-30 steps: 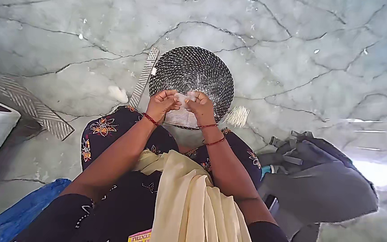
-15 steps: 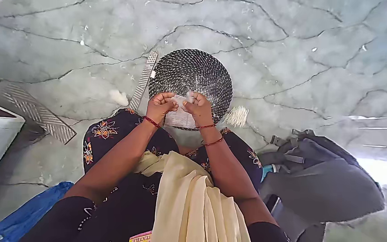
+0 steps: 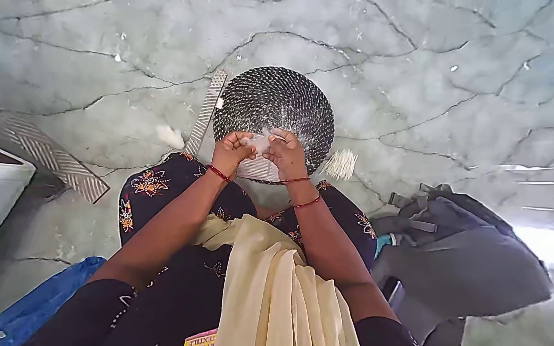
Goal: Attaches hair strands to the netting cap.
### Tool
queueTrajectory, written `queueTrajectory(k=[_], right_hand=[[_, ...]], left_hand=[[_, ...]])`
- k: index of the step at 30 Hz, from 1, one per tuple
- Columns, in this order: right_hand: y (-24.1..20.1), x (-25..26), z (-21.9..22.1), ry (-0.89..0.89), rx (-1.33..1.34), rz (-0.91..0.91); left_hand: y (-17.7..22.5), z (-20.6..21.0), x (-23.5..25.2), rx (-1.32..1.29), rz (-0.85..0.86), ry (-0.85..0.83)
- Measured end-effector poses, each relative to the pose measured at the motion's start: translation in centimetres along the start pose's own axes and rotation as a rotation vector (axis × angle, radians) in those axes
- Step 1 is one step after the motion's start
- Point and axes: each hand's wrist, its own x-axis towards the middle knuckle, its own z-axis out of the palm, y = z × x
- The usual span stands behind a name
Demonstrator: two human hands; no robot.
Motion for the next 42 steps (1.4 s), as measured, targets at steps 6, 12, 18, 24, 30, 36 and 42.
queueTrajectory(k=[6,12,18,24,30,36,42], right_hand=[[-0.5,0.0,-0.6,-0.011,-0.019,0.039],[-0.3,0.1,-0.4,-0.027,-0.117,-0.054],[-0.3,-0.4,-0.1,-0.044,-0.281,-0.115],[-0.3,0.3,-0.9,-0.043,-0.19,-0.066],[0.3,0.7,-1.2,-0.044,-0.289,-0.046],[0.5,0.4,-0.6,-0.059,-0.257,-0.052],[0.7,0.3,-0.5,-0.049,-0.255,-0.036]], left_hand=[[0.0,-0.2,0.1,0.003,0.013,-0.002],[0.2,0.0,0.1,-0.063,-0.008,-0.022],[-0.3,-0.2,0.3,-0.021,0.012,0.027],[-0.2,-0.3,0.5,0.003,0.012,0.031],[-0.1,-0.3,0.4,0.077,0.017,0.01],[0.0,0.0,0.1,0.011,0.012,-0.006],[-0.4,-0.3,0.4,0.05,0.028,-0.005]])
